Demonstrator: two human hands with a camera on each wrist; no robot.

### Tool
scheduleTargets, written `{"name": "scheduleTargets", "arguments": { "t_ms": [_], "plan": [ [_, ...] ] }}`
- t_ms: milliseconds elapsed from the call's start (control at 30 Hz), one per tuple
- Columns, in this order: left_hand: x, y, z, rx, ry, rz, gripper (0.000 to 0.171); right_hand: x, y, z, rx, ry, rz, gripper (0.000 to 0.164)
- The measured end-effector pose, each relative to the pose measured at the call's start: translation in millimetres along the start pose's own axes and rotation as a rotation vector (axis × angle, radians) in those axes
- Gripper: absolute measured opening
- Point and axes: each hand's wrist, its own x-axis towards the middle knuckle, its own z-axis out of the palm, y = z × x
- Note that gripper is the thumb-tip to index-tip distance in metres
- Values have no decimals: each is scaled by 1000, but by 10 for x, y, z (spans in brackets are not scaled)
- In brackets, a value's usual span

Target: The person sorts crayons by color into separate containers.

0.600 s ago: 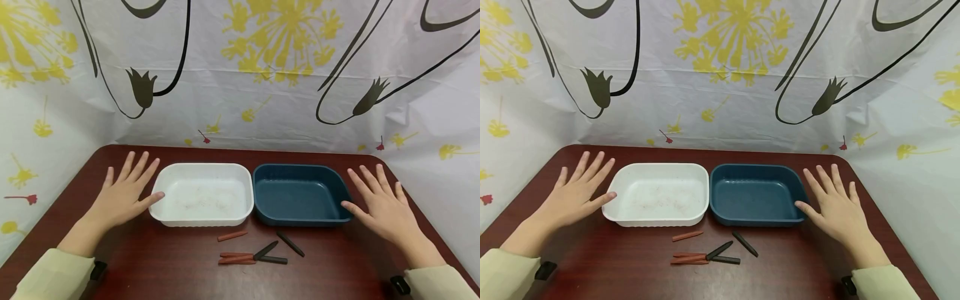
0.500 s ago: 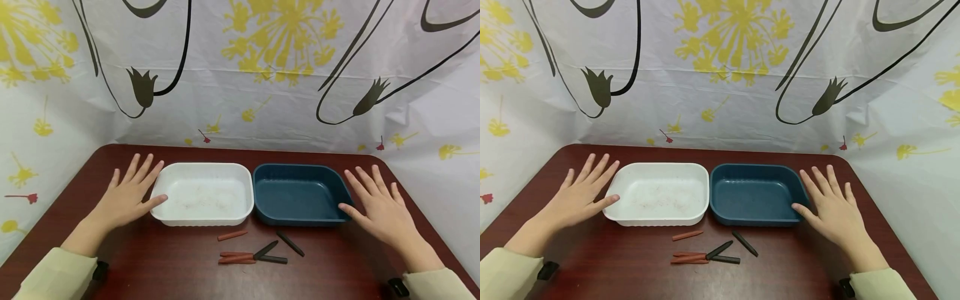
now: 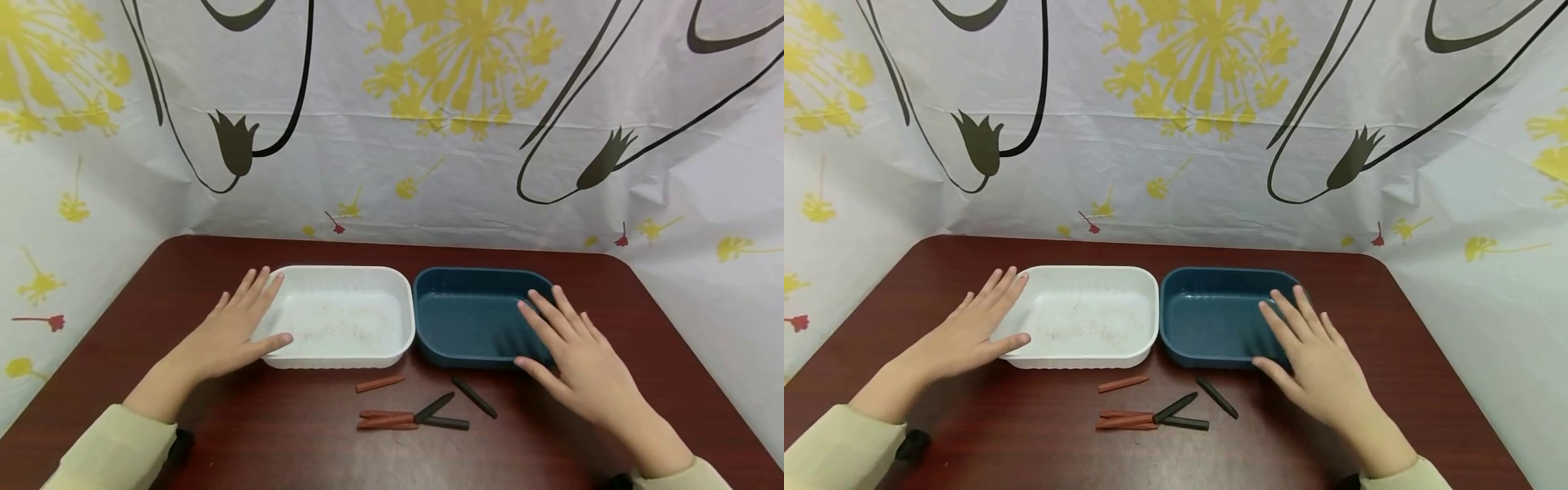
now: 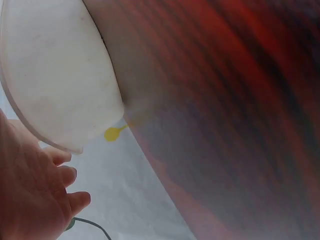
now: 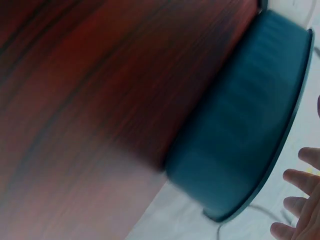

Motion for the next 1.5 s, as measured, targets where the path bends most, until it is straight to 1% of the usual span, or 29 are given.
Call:
{"name": "scheduleTargets", "arguments": {
  "t_ms": [167,367,600,733,833,967,1067,1200,1333,1500],
  "plan": [
    [5,1,37,-2,-13,6,95,100,-197,40,4,34,-105,78],
    [17,0,39,-1,-25,18,97,218,-439,102,28,17,-205,75],
    [42,3,26,26,-23,26,100,333,-723,173,99,45,-317,64],
    [59,7,19,43,-24,32,102,386,-854,215,134,41,-363,59],
    [71,5,18,51,-26,31,105,424,-944,254,182,25,-398,57],
    [66,8,42,54,-39,20,112,447,-1058,323,247,-25,-463,53],
    [54,17,70,54,-51,18,116,447,-1126,366,278,-80,-505,41],
    [60,22,81,63,-53,23,116,480,-1194,402,301,-176,-538,27],
    [85,11,59,84,-51,22,116,558,-1235,435,324,-277,-551,21],
    [102,-7,32,88,-56,23,115,660,-1235,465,367,-415,-519,14]
  ]
}}
